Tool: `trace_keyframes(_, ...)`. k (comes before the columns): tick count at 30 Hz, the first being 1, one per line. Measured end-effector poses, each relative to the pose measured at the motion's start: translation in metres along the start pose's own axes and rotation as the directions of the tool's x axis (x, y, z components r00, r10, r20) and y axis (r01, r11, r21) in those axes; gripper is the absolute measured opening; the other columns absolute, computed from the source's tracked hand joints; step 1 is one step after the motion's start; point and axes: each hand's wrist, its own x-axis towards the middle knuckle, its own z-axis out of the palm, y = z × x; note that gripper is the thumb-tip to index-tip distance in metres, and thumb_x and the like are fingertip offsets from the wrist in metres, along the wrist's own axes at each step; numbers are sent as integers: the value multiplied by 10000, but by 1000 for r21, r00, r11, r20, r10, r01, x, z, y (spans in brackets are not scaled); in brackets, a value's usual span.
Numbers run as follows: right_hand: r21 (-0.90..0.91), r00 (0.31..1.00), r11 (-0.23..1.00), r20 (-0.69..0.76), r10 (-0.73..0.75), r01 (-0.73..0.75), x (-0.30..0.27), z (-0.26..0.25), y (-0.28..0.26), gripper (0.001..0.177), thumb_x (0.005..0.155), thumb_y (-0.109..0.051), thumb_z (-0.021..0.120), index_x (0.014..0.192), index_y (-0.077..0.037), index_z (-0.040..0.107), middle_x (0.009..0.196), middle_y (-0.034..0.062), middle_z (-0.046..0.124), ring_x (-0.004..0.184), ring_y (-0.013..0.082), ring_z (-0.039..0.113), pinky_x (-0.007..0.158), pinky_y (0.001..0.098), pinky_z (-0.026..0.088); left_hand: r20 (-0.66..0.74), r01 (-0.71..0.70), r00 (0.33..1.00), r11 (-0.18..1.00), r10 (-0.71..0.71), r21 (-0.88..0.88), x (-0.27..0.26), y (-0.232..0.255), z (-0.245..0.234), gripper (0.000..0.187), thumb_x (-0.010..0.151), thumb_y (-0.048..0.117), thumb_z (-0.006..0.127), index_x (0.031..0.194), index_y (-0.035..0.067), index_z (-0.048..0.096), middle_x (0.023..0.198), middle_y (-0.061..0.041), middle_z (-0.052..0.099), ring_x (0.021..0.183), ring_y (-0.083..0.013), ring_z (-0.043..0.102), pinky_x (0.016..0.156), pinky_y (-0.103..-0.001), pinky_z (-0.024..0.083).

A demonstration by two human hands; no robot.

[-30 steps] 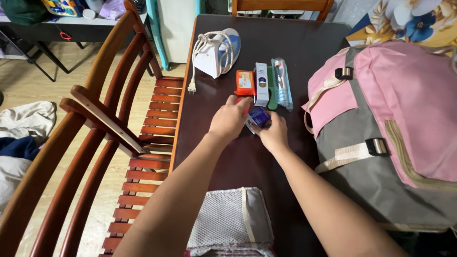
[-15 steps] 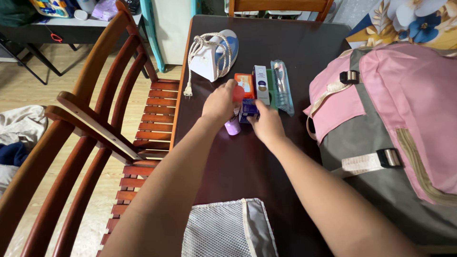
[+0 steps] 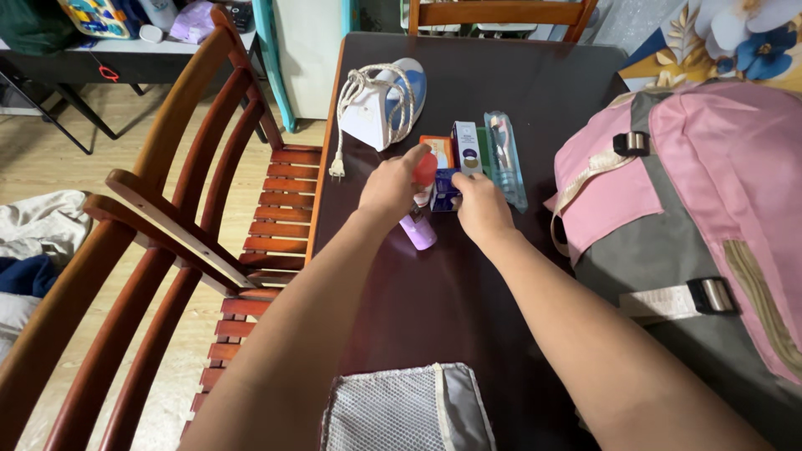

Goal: The person unpacks a pink duffel bag on a wooden table, removing a clothes iron and a toiletry kit. They then open the toiletry kit and take out various items, including a toothbrush, toothpaste, a comb, and small bottles, placing them on the table.

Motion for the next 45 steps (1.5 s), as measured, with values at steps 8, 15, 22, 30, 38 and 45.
trace_keyframes(8, -31, 999, 999, -30, -30, 29, 10, 2, 3, 211, 824, 11, 697, 1030, -33, 676, 1046, 219, 671, 938, 440, 665, 799, 508, 546, 16, 56, 998, 998, -56, 23, 18, -4, 9, 713, 863, 66, 723, 1496, 267, 461, 1114, -170, 701, 1069, -365, 672, 903, -483, 528)
trace_keyframes(15, -43, 999, 999, -37, 7, -9, 19, 5, 4, 207, 815, -8, 721, 1013, -34, 664, 1073, 188, 675, 1003, 415, 656, 834, 495, 541, 1, 54, 999, 998, -54, 20, 33, -14, 23, 752, 889, 23, 687, 1534, 313, 429, 1161, -169, 695, 1082, -361, 677, 921, -476, 532)
trace_keyframes(22, 3, 999, 1000, -38, 12, -12, 21, 3, 8, 253, 812, -46, 759, 1050, -43, 673, 1131, 166, 678, 1038, 406, 656, 854, 483, 537, -173, -76, 984, 988, 52, -133, 32, -16, 15, 1099, 679, 1, 817, 1567, 319, 253, 1265, -255, 611, 1105, -435, 642, 922, -483, 518)
trace_keyframes(30, 83, 988, 987, -62, 142, -137, -1, 0, 6, 474, 819, -73, 794, 1234, -89, 566, 1132, 152, 654, 896, 329, 697, 804, 443, 561, -91, -41, 995, 996, 48, 85, 44, -26, -29, 928, 817, 182, 837, 1573, 234, 301, 1139, -214, 668, 1073, -422, 652, 915, -503, 521)
trace_keyframes(38, 123, 980, 978, -78, 181, -170, -17, 2, 8, 472, 802, -52, 797, 1212, -117, 572, 1172, 117, 625, 884, 270, 709, 792, 413, 571, -196, 11, 981, 998, 3, 70, 32, -41, -22, 813, 863, 369, 828, 1514, 175, 380, 1169, -239, 654, 1117, -443, 594, 970, -515, 472)
trace_keyframes(45, 128, 977, 979, -118, 176, -160, -21, 7, 8, 468, 795, -37, 794, 1206, -109, 582, 1141, 121, 628, 924, 281, 699, 808, 416, 567, -97, 172, 979, 983, -177, -63, 2, -67, -8, 698, 842, 333, 788, 1437, 139, 479, 1229, -222, 652, 1134, -413, 637, 969, -491, 508)
